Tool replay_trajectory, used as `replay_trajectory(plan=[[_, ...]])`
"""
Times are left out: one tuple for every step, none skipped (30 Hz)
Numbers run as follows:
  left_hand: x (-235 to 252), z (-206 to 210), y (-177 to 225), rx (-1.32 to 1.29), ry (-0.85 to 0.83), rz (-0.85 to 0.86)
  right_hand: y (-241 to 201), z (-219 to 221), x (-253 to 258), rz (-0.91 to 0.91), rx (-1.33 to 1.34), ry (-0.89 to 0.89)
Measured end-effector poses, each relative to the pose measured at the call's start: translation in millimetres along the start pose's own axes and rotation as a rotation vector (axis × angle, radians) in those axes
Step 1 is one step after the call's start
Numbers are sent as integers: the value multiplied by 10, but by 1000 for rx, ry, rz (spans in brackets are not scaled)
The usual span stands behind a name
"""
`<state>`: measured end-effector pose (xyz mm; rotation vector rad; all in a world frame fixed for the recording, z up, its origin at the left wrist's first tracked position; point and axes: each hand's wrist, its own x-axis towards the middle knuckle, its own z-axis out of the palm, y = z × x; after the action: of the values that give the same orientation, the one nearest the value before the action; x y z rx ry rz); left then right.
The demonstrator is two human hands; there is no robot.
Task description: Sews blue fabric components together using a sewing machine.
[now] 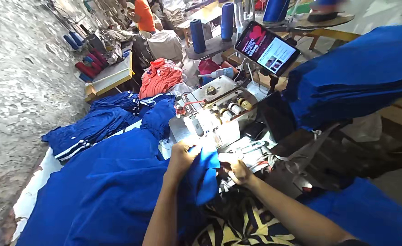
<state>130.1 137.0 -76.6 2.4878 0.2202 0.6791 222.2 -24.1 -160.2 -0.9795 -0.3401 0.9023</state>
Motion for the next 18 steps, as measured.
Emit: replay_trajectory(plan=[[19, 9, -66, -14, -7, -61, -6, 9, -12, -6, 14, -9], [22, 13, -109, -31, -16, -112, 4, 11, -21, -37, -22, -22], [15, 7, -130, -52, -28, -157, 42, 2, -22, -98, -110, -25], [2, -16, -133, -83, -51, -201, 97, -23, -22, -175, -215, -33], [-9, -51, -134, -118, -81, -240, 148, -50, -29, -243, -300, -36], [-20, -87, -133, -159, -112, -281, 193, -72, -47, -308, -357, -41], [-41, -120, -138, -208, -140, -318, 228, -80, -84, -366, -392, -38], [-60, -154, -147, -248, -162, -337, 247, -76, -121, -423, -410, -26], [-65, -184, -147, -272, -176, -346, 250, -62, -148, -466, -416, -6], [-62, -204, -148, -280, -183, -347, 242, -41, -169, -492, -414, 13], [-53, -216, -152, -276, -187, -346, 229, -18, -178, -505, -412, 31], [-43, -219, -157, -259, -188, -339, 219, -1, -182, -506, -410, 46], [-38, -213, -164, -237, -189, -330, 214, 8, -182, -498, -411, 54], [-36, -203, -173, -214, -189, -316, 214, 12, -178, -490, -415, 59], [-40, -189, -182, -186, -188, -301, 225, 13, -169, -490, -418, 64], [-51, -167, -186, -157, -182, -285, 243, 10, -162, -492, -418, 71], [-69, -143, -171, -123, -167, -254, 264, 3, -154, -499, -417, 77], [-88, -126, -132, -83, -154, -207, 281, -5, -150, -507, -418, 84]])
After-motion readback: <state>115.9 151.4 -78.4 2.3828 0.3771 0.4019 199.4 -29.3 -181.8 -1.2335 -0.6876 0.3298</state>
